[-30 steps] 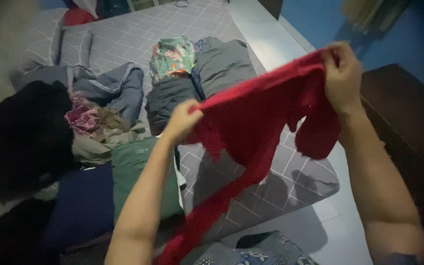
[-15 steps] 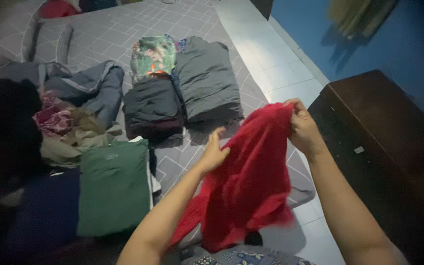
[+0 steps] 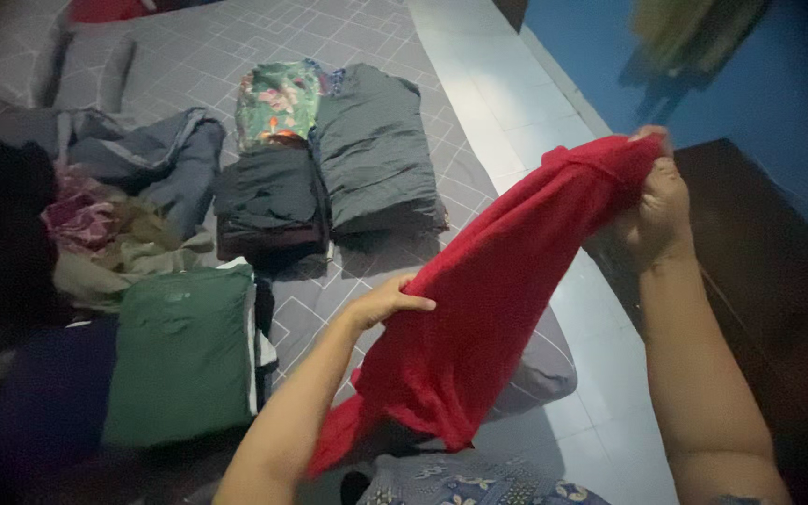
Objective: The person repeatedly picks clothes from a laundry basket, unfolds them on a bed, folds them neatly, and stacks them. The person handles shirts, pants, and other garments one at a time, creating a growing stack of folded clothes on the bed.
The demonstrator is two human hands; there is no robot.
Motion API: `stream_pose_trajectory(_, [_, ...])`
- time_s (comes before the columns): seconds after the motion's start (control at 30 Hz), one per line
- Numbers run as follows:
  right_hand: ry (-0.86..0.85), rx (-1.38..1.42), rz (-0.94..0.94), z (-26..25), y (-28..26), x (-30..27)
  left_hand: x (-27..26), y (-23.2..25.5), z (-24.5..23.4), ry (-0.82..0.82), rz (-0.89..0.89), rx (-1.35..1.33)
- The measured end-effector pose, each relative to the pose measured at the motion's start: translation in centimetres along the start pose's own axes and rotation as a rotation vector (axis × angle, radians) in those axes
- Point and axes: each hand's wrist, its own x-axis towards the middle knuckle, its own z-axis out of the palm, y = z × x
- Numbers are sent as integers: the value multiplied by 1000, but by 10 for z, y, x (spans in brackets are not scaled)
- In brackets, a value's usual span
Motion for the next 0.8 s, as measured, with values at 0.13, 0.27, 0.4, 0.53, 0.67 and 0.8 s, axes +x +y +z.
stream_pose_trajectory(0.13, [-1,-253,173,18,24,11,-20,45,1,123,38,181])
stream_pose_trajectory(0.27, [-403,-319,436,63,84,9,2,73,11,189,238,160])
stream_pose_trajectory(0.4, [-481,-354,345,74,116,-5,4,78,21,79,280,96])
stream_pose_trajectory(0.53, [-153,-578,378,65,124,-28,-18,85,18,285,419,-67])
stream_pose_trajectory(0.67, [-493,-938,205,77,149,-69,-34,111,24,349,630,-145])
stream_pose_trajectory(0.8, [-251,-1180,735,72,179,-97,-56,152,29,580,703,-45])
